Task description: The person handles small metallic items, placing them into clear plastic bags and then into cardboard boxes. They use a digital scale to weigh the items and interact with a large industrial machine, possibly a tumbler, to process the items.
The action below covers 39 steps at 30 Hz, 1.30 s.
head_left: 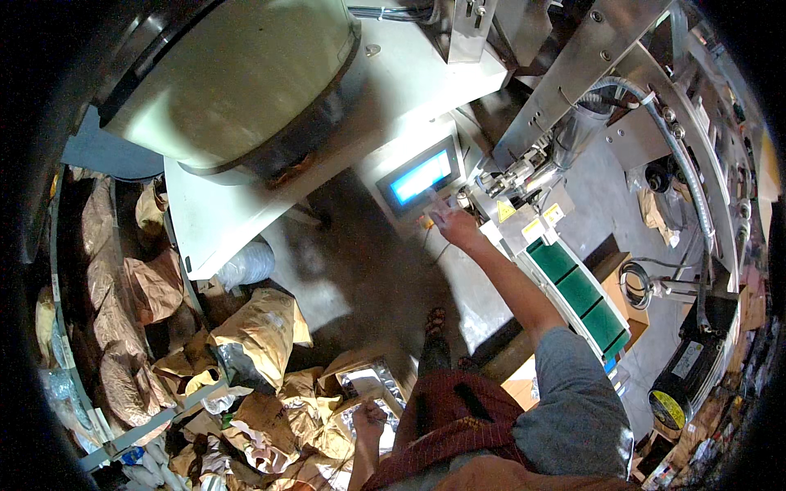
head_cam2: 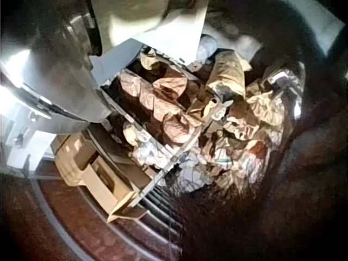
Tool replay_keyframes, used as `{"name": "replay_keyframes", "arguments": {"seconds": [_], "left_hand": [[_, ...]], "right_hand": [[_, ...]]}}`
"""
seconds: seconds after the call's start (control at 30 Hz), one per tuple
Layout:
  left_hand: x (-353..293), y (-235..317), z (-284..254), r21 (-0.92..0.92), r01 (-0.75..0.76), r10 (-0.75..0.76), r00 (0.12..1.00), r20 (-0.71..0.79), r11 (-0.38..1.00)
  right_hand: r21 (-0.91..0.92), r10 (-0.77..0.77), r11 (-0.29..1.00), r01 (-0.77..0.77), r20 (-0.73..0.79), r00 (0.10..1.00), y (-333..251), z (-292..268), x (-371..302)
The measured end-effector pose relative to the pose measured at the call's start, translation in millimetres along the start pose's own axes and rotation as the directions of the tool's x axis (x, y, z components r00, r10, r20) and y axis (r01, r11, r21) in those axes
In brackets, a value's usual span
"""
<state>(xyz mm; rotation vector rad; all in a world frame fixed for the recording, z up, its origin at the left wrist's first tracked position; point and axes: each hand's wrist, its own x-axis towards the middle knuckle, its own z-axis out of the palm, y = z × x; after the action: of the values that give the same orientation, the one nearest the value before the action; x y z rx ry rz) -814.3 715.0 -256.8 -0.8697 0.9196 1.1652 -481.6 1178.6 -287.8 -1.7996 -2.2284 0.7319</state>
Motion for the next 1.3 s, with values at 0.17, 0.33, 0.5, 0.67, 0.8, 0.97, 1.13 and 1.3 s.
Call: {"name": "replay_keyframes", "arguments": {"seconds": [0.17, 0.33, 0.5, 0.67, 0.8, 0.97, 1.13, 1.3], "left_hand": [[-1.7, -1.4, 7.8, 0.046, -0.058, 0.064, 0.99, -0.125, 0.997], [6.6, 5.6, -7.1, 0.039, -0.041, 0.043, 0.997, -0.068, 0.998], [7.7, 6.4, -1.8, 0.019, -0.027, 0.027, 0.999, -0.03, 0.999], [10.6, 10.7, -4.2, 0.047, -0.032, 0.035, 0.997, -0.069, 0.998], [13.7, 14.6, -6.8, 0.091, -0.043, 0.05, 0.996, -0.072, 0.995], [10.6, 13.6, 0.2, 0.156, -0.062, 0.074, 0.995, -0.072, 0.986], [11.5, 13.2, -0.5, 0.14, -0.066, 0.073, 0.996, -0.049, 0.988], [17.8, 17.9, -8.2, 0.129, -0.048, 0.055, 0.997, -0.052, 0.99]], "right_hand": [[0.008, 0.046, 0.999, -0.047, 0.033, 0.998, -4.7, 14.1, -4.7], [0.064, 0.054, 0.996, -0.056, 0.024, 0.998, -10.5, 10.0, -2.8], [0.038, -0.008, 0.999, 0.01, -0.053, 0.999, -21.0, 1.1, -4.1], [0.109, 0.014, 0.994, -0.01, -0.041, 0.999, -35.8, -10.2, -5.5], [0.039, -0.06, 0.997, 0.065, -0.102, 0.993, -31.7, -3.9, -4.4], [0.006, -0.011, 1.0, 0.012, -0.111, 0.994, -15.4, 15.2, 4.1], [0.025, -0.056, 0.998, 0.06, -0.136, 0.989, -17.4, 18.1, -8.8], [0.092, 0.042, 0.995, -0.035, -0.073, 0.996, -33.7, 11.5, -12.5]]}}
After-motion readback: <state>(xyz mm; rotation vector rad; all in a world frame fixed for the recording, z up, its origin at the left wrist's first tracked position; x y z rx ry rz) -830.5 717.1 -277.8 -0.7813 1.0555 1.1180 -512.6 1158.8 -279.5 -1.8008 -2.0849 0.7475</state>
